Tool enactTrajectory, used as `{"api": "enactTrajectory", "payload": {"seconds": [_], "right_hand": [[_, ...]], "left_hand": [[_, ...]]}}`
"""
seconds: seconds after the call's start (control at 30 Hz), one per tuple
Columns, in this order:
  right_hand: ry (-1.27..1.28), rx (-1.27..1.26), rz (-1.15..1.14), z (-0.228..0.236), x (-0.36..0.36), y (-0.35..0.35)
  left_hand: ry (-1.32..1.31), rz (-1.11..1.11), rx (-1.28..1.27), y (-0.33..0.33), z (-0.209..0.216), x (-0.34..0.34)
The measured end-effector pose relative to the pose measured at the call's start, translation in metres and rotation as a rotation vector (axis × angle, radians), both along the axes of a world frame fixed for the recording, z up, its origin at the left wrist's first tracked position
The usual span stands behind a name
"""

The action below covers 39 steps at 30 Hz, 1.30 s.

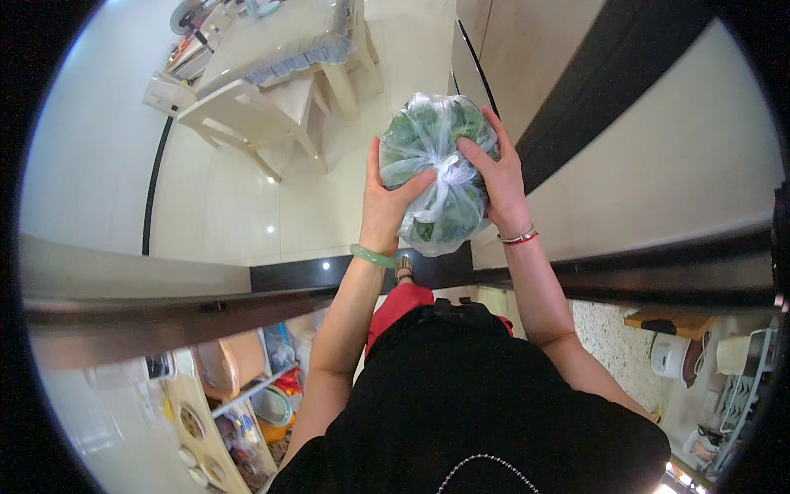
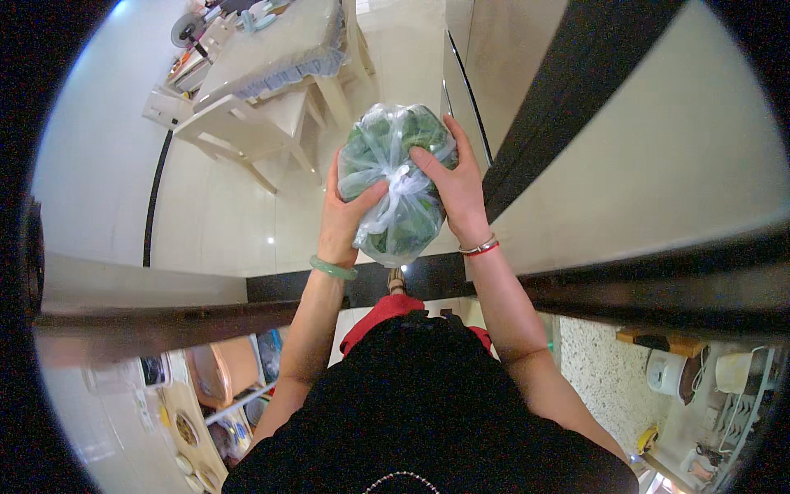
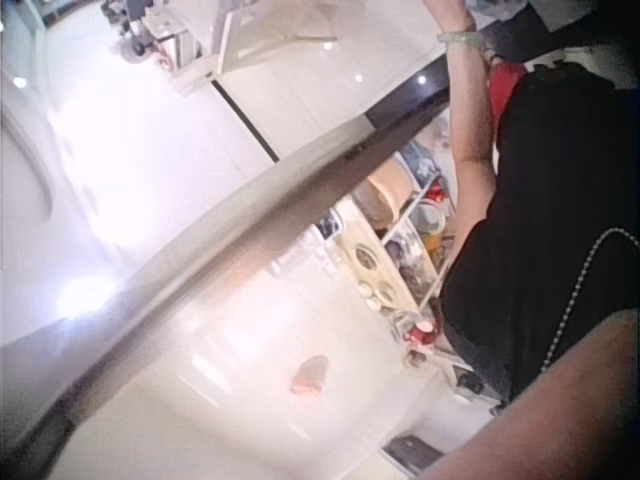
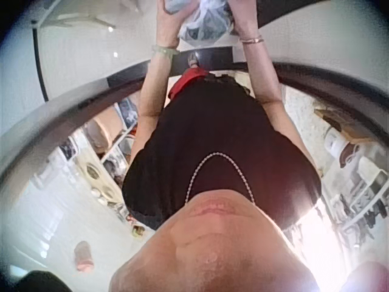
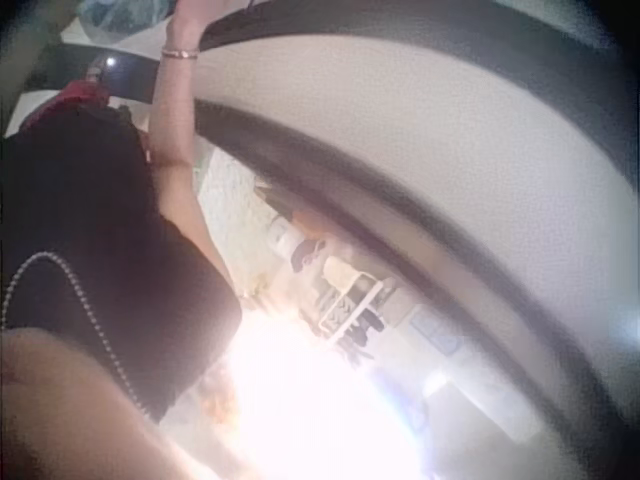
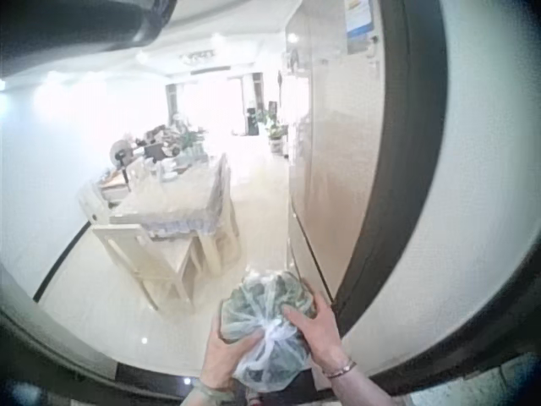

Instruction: The person unpacks leafy green vegetables from a plastic bag into a kitchen sink. They then place a portion of the greens back into the bag, tie it, and store it in the refrigerator. Afterward, the person wipes the countertop with a cloth and proceeds to wash the remaining vegetables in the sink under running water.

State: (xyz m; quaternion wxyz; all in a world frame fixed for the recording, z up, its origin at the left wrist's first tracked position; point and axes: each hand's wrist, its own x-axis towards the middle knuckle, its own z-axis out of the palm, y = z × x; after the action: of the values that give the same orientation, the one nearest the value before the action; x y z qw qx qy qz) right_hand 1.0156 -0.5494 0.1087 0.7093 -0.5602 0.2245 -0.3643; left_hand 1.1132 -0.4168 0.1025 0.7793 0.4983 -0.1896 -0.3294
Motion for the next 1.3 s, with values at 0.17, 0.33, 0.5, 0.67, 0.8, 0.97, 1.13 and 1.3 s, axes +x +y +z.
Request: {"api": "enactTrajectory", "payload": {"seconds": [0.17, 0.33, 0.5, 0.67, 0.8, 0.97, 1.13, 1.3], "right_hand": [[-0.030, 0.012, -0.054, -0.004, 0.079, -0.040], [-0.032, 0.105, -0.086, -0.021, 0.124, -0.079], [-0.143, 0.342, -0.163, -0.047, 0.155, -0.131], [-0.143, 0.295, -0.093, -0.073, 0.193, -0.194], [-0.290, 0.487, -0.094, -0.082, 0.226, -0.255], [-0.354, 0.703, -0.240, -0.111, 0.230, -0.260], [-0.428, 0.781, -0.421, -0.126, 0.233, -0.274], [-0.422, 0.896, -0.639, -0.146, 0.247, -0.273]], "left_hand": [[0.221, -0.208, 0.066, -0.039, -0.011, 0.089], [0.290, -0.300, 0.006, -0.087, -0.025, 0.142], [0.349, -0.355, 0.048, -0.144, -0.052, 0.191], [0.327, -0.330, -0.014, -0.219, -0.066, 0.219], [0.387, -0.416, 0.068, -0.278, -0.076, 0.264], [0.459, -0.570, 0.112, -0.288, -0.088, 0.286], [0.396, -0.765, 0.252, -0.330, -0.116, 0.313], [0.317, -1.039, 0.380, -0.377, -0.135, 0.346]]}}
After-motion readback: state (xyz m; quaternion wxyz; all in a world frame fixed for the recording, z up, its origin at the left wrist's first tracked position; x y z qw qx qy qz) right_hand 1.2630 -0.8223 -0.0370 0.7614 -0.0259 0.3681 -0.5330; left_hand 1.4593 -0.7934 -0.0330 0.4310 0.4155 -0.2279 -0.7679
